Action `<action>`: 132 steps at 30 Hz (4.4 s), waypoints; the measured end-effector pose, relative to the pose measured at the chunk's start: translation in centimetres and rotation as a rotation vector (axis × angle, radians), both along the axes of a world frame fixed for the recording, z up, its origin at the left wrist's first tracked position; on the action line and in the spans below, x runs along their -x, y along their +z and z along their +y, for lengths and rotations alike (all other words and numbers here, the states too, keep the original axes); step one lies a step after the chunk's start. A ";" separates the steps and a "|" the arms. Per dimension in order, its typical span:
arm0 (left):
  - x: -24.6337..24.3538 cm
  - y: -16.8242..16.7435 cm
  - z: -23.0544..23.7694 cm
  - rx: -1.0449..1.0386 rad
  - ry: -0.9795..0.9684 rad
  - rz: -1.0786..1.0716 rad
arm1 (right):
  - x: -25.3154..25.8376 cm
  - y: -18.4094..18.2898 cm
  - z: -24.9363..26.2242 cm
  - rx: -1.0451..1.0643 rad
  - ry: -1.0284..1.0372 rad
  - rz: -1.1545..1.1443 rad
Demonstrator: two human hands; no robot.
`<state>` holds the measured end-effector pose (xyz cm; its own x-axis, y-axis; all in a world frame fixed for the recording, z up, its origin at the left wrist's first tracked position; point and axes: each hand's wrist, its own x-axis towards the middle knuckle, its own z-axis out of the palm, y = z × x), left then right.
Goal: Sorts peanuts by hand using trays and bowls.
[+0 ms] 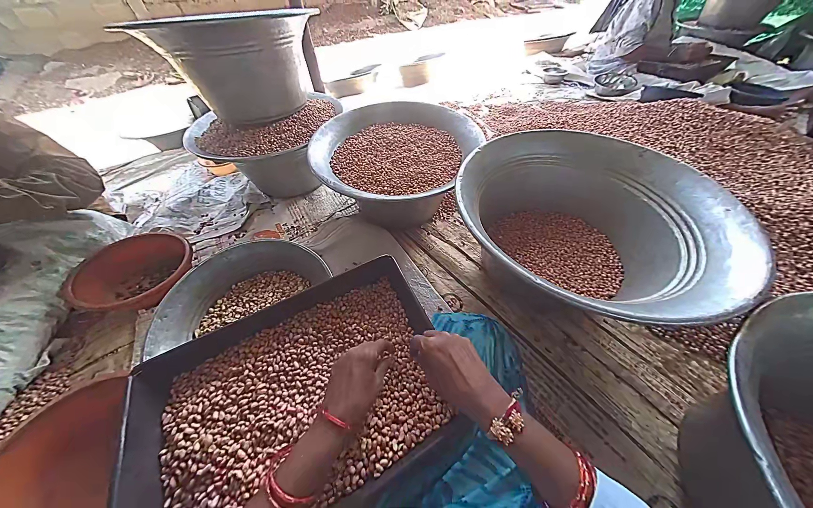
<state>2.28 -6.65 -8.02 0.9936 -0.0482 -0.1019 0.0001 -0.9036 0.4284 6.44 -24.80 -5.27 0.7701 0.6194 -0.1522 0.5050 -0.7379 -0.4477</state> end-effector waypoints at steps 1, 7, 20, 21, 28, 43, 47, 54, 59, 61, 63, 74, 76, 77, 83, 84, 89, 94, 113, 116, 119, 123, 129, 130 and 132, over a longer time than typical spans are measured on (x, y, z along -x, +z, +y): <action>-0.1 0.0 -0.3 -0.053 -0.018 0.030 | 0.0 -0.1 0.5 0.029 0.020 -0.018; -0.3 1.3 1.5 -0.163 0.155 -0.074 | 0.0 -0.5 2.2 0.178 0.088 -0.088; -0.7 0.3 1.7 -0.048 -0.004 0.103 | 0.3 -1.4 2.4 0.174 0.079 -0.071; -0.2 1.0 2.6 0.002 -0.027 0.134 | 0.6 -0.9 2.3 0.176 0.098 -0.026; 5.4 5.7 11.9 0.785 -0.639 0.577 | 3.3 1.6 0.7 -0.406 0.610 0.479; -5.5 0.8 2.7 -0.219 0.126 -0.081 | -3.7 0.5 1.9 0.065 0.033 -0.103; -5.6 0.2 3.6 0.000 0.180 -0.151 | -3.8 -0.2 2.5 0.087 0.093 -0.134; -6.4 1.5 4.4 0.107 0.275 -0.160 | -3.1 -1.4 3.6 0.116 0.054 -0.149; -7.9 0.1 2.7 -0.122 0.119 -0.118 | -2.9 -1.7 3.4 0.108 0.059 -0.162; -8.2 0.0 2.4 -0.167 0.112 -0.097 | -3.4 -1.5 3.0 0.049 0.042 -0.127; -8.2 0.3 2.0 -0.191 0.102 -0.077 | -4.5 -0.8 2.2 -0.106 -0.062 -0.017; -7.1 0.5 4.0 0.205 0.251 -0.192 | -8.3 1.6 5.1 0.001 -0.068 -0.077; -6.1 1.1 5.7 0.615 0.335 -0.170 | -8.1 2.1 6.0 0.080 -0.032 -0.122; -5.4 1.2 6.4 0.833 0.345 -0.142 | -7.9 2.3 6.2 0.099 -0.023 -0.129; -1.9 0.8 5.5 0.285 0.278 -0.010 | -7.9 2.0 6.8 0.143 -0.001 -0.117; -1.6 0.4 4.9 0.153 0.247 -0.046 | -7.9 1.9 6.9 0.145 -0.005 -0.121; -1.4 -0.8 3.4 -0.128 0.160 -0.027 | -8.0 1.5 6.7 0.150 -0.006 -0.120; -1.1 0.2 5.2 0.094 0.136 -0.025 | -7.2 2.5 6.2 0.174 0.051 -0.027; -2.3 3.1 8.9 -0.124 0.196 -0.316 | -2.2 -1.0 3.8 0.130 0.179 -0.007; -3.6 1.9 7.8 -0.222 0.218 -0.289 | -2.7 -1.2 3.5 0.086 0.191 0.008; -4.3 1.0 7.5 -0.315 0.225 -0.267 | -3.5 -1.4 2.7 -0.190 0.147 0.086; -4.2 0.4 8.1 -0.246 0.230 -0.337 | -4.1 -1.9 1.6 -0.818 -0.080 0.381; -4.4 1.9 7.8 0.166 0.371 -0.260 | -3.8 -1.2 0.3 -0.649 -0.187 0.320; -4.6 2.0 7.3 0.098 0.353 -0.224 | -3.6 -1.0 0.5 -0.557 -0.170 0.248; -5.1 1.7 6.3 -0.063 0.312 -0.128 | -3.1 -0.4 1.1 -0.385 -0.118 0.138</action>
